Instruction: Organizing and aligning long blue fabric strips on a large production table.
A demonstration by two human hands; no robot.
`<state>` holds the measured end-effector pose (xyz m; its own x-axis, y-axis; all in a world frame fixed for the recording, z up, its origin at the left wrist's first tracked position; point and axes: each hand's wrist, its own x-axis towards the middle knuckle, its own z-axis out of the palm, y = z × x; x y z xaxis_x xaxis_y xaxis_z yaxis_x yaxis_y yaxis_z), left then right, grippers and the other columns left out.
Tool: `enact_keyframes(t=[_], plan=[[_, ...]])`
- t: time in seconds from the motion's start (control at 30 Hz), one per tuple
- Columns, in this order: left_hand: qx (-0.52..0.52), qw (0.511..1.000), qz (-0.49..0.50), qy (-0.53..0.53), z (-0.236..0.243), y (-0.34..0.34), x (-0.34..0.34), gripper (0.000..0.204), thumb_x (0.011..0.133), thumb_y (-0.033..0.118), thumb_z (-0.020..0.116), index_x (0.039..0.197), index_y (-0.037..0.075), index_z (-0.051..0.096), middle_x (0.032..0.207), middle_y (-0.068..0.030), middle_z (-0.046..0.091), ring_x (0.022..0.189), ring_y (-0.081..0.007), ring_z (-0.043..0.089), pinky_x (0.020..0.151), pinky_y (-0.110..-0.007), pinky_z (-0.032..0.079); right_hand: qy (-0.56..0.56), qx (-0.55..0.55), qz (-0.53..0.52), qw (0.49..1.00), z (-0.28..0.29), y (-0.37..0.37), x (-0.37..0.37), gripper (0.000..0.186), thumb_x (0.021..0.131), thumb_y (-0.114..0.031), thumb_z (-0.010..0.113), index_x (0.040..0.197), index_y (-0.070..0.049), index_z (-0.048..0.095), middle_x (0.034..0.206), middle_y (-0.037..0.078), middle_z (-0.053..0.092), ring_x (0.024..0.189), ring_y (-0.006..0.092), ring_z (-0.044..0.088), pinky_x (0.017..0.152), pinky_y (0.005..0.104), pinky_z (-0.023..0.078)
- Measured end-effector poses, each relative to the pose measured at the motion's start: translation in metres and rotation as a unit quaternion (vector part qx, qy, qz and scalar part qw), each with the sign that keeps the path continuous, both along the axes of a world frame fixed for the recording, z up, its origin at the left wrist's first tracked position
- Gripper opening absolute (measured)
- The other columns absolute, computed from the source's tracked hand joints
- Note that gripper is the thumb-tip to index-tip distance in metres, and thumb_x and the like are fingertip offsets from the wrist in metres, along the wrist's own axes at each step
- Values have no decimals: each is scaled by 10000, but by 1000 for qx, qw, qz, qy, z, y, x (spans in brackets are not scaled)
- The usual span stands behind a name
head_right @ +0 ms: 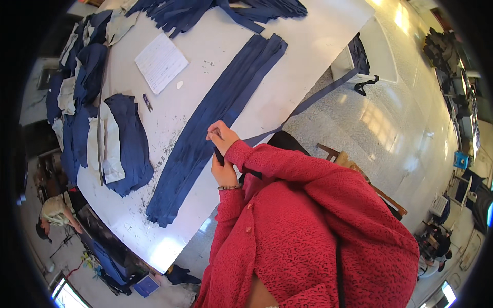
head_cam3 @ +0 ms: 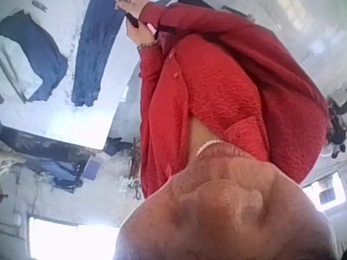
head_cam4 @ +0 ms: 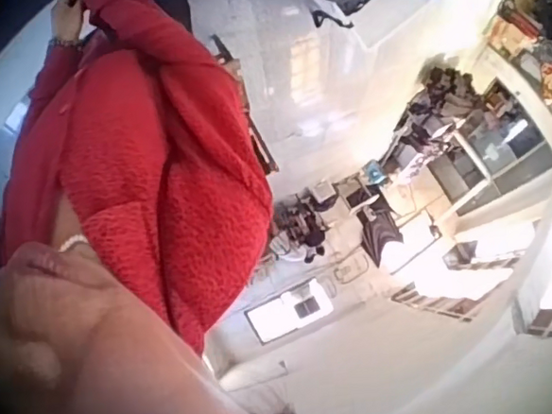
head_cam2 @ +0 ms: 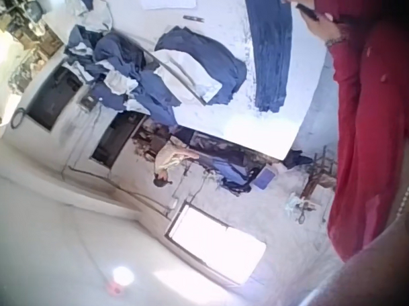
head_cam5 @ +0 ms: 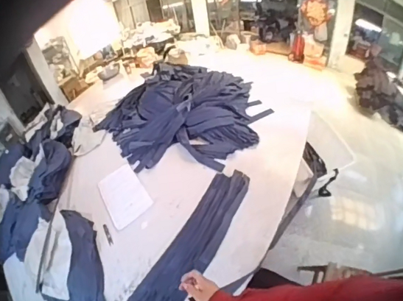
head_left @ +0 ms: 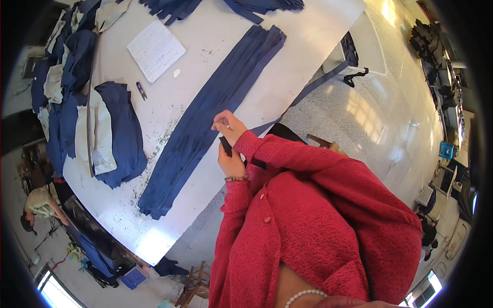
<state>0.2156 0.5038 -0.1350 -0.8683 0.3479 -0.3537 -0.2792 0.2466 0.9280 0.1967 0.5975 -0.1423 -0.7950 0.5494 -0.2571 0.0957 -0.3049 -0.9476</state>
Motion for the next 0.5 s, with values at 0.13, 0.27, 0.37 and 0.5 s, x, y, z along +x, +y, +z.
enact_keyframes(t=[0.13, 0.27, 0.37, 0.5], plan=[[21, 999, 45, 23, 13, -20, -9, 204, 897, 118, 491, 985, -8, 625, 835, -47, 626, 697, -90, 574, 573, -209, 460, 3, -18, 56, 998, 8, -14, 6, 225, 877, -196, 506, 1008, -35, 421, 929, 90, 597, 875, 161, 572, 797, 283, 439], [-8, 992, 79, 94, 62, -80, -36, 203, 897, 124, 498, 1010, 2, 615, 861, -47, 628, 709, -87, 582, 592, -211, 483, -123, 199, 359, 904, 22, 1, 18, 369, 904, -408, 415, 962, -56, 510, 809, 117, 612, 746, 208, 604, 709, 315, 458], [-15, 978, 165, 124, 82, -177, -69, 229, 899, 132, 501, 1053, -13, 588, 888, -72, 620, 729, -110, 591, 613, -222, 497, -163, 203, 457, 851, 42, 8, 29, 468, 842, -510, 479, 872, -51, 564, 701, 119, 602, 606, 224, 610, 617, 325, 468], [-42, 932, 323, 161, 77, -400, -89, 284, 894, 166, 522, 1093, -32, 565, 897, -116, 609, 793, -193, 600, 659, -294, 523, -196, 208, 566, 773, 56, 14, 43, 436, 768, -480, 607, 846, -52, 588, 706, 115, 613, 556, 217, 604, 573, 324, 468]])
